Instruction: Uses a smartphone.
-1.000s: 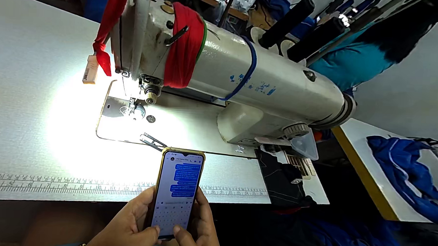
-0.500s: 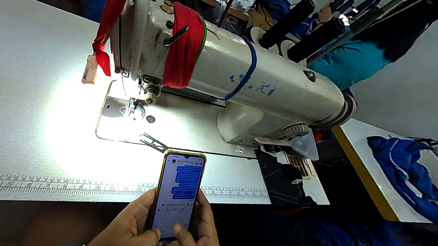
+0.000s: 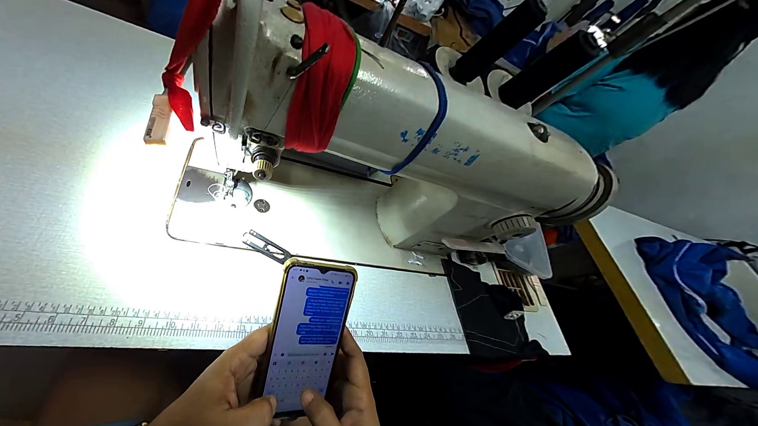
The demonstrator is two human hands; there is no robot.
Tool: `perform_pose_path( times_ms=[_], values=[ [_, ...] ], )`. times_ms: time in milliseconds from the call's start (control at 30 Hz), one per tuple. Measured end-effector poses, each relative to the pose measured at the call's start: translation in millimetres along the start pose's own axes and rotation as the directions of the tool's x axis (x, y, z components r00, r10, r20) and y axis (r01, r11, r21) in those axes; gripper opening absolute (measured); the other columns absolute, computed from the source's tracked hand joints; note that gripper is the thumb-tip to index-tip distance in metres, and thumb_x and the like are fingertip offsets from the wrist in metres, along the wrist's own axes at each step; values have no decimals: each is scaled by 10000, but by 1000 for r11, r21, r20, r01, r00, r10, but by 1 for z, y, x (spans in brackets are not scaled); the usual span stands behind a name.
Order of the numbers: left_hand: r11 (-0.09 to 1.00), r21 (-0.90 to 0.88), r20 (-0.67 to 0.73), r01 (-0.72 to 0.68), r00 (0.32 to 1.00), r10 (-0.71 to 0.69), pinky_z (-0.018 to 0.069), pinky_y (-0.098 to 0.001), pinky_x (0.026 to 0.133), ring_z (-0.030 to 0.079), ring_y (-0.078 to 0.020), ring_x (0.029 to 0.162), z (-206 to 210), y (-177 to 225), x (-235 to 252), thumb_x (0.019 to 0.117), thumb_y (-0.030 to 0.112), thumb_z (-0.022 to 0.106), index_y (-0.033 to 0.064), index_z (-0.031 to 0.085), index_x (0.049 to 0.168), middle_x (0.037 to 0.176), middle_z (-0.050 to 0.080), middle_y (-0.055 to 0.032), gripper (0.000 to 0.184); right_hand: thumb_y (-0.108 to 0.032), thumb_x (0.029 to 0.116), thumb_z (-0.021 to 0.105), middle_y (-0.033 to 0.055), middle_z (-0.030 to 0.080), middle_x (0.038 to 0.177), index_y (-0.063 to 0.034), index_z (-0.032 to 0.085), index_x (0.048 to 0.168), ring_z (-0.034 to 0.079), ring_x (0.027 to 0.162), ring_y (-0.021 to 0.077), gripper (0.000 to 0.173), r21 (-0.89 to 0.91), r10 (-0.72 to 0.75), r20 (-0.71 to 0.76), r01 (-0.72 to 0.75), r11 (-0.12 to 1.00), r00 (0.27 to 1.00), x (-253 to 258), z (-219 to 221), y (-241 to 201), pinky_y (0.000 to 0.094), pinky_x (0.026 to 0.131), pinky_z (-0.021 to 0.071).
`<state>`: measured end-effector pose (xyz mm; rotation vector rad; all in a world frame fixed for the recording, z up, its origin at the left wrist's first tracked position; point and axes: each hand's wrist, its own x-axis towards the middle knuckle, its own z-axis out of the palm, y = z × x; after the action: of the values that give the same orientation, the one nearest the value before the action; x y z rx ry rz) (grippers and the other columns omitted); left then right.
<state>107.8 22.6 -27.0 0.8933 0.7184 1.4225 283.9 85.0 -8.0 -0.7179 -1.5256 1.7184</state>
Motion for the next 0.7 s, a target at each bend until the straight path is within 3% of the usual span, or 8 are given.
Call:
perform_pose_path(
  times_ms=[333,700],
  values=[
    [1000,-13,39,-13,999,14,559,-329,1016,641,-140,1217,-2,-1,0,861,-109,555,56,438,1445,1353,639,-25,617,84,909,560,176,539,1391,166,122,1511,633,1202,144,749,-29,-27,-46,26,999,999,0,3,1,326,970,583],
    [999,49,-34,-11,999,12,575,-308,981,672,-122,1157,2,0,0,895,-102,525,55,476,1415,1293,675,-22,545,84,904,574,193,540,1387,173,115,1512,637,1200,156,767,-34,-14,-44,13,999,999,0,3,0,327,961,588]
  ],
)
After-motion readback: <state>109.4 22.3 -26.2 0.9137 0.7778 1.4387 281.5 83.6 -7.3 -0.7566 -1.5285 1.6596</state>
